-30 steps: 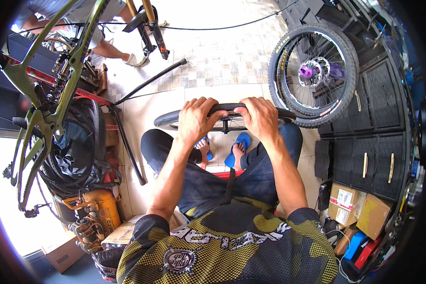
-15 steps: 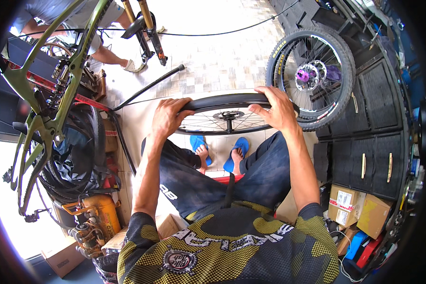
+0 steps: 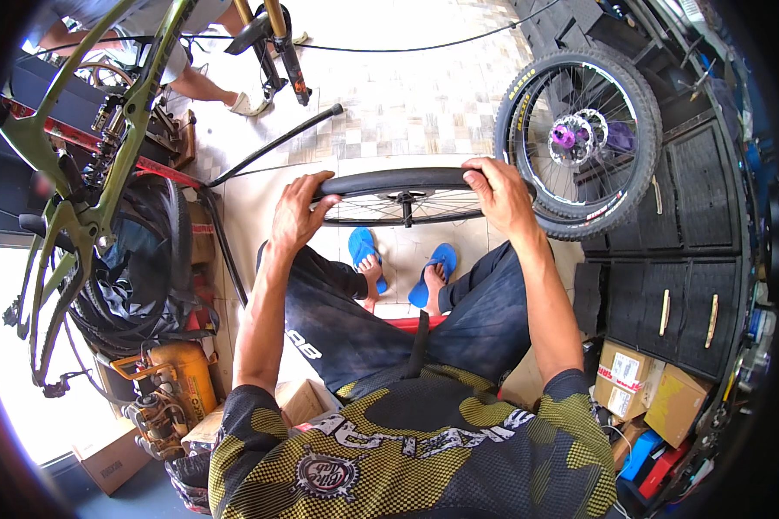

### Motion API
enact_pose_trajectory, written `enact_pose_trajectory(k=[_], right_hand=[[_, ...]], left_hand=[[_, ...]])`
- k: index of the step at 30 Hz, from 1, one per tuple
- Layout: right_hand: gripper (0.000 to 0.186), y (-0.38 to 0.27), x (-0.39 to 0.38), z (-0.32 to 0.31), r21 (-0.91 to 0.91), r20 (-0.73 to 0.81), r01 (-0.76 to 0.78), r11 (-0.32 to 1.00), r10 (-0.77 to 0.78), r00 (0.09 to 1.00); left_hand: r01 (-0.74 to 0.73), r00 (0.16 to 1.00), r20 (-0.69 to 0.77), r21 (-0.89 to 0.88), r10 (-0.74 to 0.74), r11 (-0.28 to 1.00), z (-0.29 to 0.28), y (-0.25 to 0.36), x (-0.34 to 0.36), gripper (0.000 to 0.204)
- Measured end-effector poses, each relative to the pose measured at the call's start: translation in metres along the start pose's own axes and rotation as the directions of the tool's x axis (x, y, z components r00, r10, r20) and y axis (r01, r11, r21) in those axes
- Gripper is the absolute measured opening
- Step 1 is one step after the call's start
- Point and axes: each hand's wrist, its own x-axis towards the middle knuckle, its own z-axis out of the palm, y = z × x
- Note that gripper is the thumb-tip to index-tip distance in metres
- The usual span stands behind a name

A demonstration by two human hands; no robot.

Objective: The person removes a bicycle tire from the rim, inspects the inner tube, and then retrieves a tool from the workbench. The person then places the tool back and continues to handle the tire and rim.

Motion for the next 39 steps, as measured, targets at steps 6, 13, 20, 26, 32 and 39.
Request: enact_pose_trajectory(k=[6,13,20,26,32,39], right_hand=[[0.06,-0.047,0.023,0.022,-0.181,0.101,0.183,0.966,-0.167,0.981],[0.045,-0.043,0.031,0.034,-0.254,0.087,0.196,0.947,-0.18,0.98],[0.04,-0.033,0.032,0.027,-0.244,0.011,0.168,0.955,-0.17,0.985],[0.038,-0.035,0.031,0.022,-0.22,0.038,0.102,0.97,-0.096,0.995],[0.046,-0.037,0.032,0.016,-0.203,0.077,-0.003,0.979,0.019,0.997],[0.05,-0.04,0.034,0.009,-0.247,0.118,-0.141,0.959,0.174,0.978]], left_hand=[[-0.064,0.994,-0.089,0.034,0.066,0.997,0.028,0.009,0.007,0.035],[-0.079,0.981,-0.167,0.12,0.099,0.99,0.056,0.042,0.028,0.03],[-0.047,0.968,-0.238,0.139,0.08,0.989,0.069,0.059,0.041,0.033],[-0.019,0.969,-0.244,0.113,0.046,0.993,0.07,0.067,0.042,0.034],[0.011,0.973,-0.229,0.103,0.013,0.995,0.071,0.076,0.045,0.036],[0.109,0.973,-0.21,0.043,-0.098,0.993,0.074,0.091,0.051,0.039]])
